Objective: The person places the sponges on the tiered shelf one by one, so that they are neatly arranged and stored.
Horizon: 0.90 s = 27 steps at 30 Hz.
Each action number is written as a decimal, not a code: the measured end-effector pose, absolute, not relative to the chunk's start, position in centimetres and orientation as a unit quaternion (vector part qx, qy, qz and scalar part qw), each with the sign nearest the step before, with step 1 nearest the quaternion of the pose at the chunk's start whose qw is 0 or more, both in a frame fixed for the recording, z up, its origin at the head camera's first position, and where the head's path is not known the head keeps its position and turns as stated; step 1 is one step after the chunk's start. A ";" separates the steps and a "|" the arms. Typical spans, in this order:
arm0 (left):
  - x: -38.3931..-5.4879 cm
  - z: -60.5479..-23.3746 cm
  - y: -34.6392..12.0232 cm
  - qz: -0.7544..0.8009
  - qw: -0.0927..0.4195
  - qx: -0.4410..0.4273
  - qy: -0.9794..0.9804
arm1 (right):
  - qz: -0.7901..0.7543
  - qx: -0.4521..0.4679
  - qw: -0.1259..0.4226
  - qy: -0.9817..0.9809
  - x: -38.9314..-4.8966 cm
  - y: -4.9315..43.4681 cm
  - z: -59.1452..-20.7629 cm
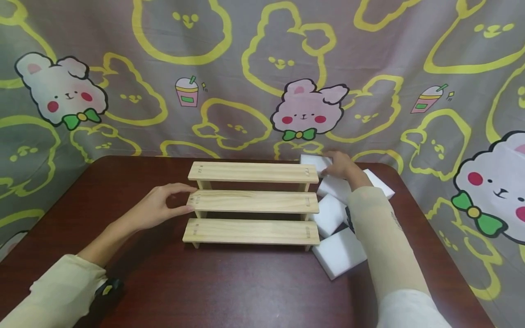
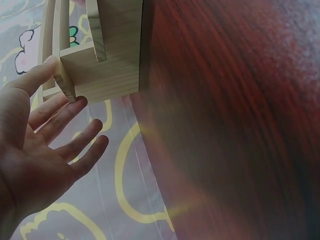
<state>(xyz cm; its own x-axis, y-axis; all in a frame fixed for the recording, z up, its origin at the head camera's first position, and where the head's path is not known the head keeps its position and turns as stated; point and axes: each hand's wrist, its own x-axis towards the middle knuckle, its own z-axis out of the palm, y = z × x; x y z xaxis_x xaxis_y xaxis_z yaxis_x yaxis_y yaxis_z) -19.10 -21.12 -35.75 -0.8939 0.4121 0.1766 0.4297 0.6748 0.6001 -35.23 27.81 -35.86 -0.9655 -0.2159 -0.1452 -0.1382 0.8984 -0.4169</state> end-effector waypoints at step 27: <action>-19.0 -35.6 -21.1 -0.331 0.014 -0.230 -0.915 | -0.198 -0.158 -0.016 0.967 -34.1 27.8 -33.7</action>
<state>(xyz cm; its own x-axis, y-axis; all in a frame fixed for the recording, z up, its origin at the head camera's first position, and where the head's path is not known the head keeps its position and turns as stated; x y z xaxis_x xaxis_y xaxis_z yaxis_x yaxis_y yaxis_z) -18.97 -21.08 -35.59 -0.8935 0.4122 0.1783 0.4309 0.6746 0.5994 -34.13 27.82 -33.73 -0.9497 -0.2989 0.0939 -0.3117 0.8719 -0.3776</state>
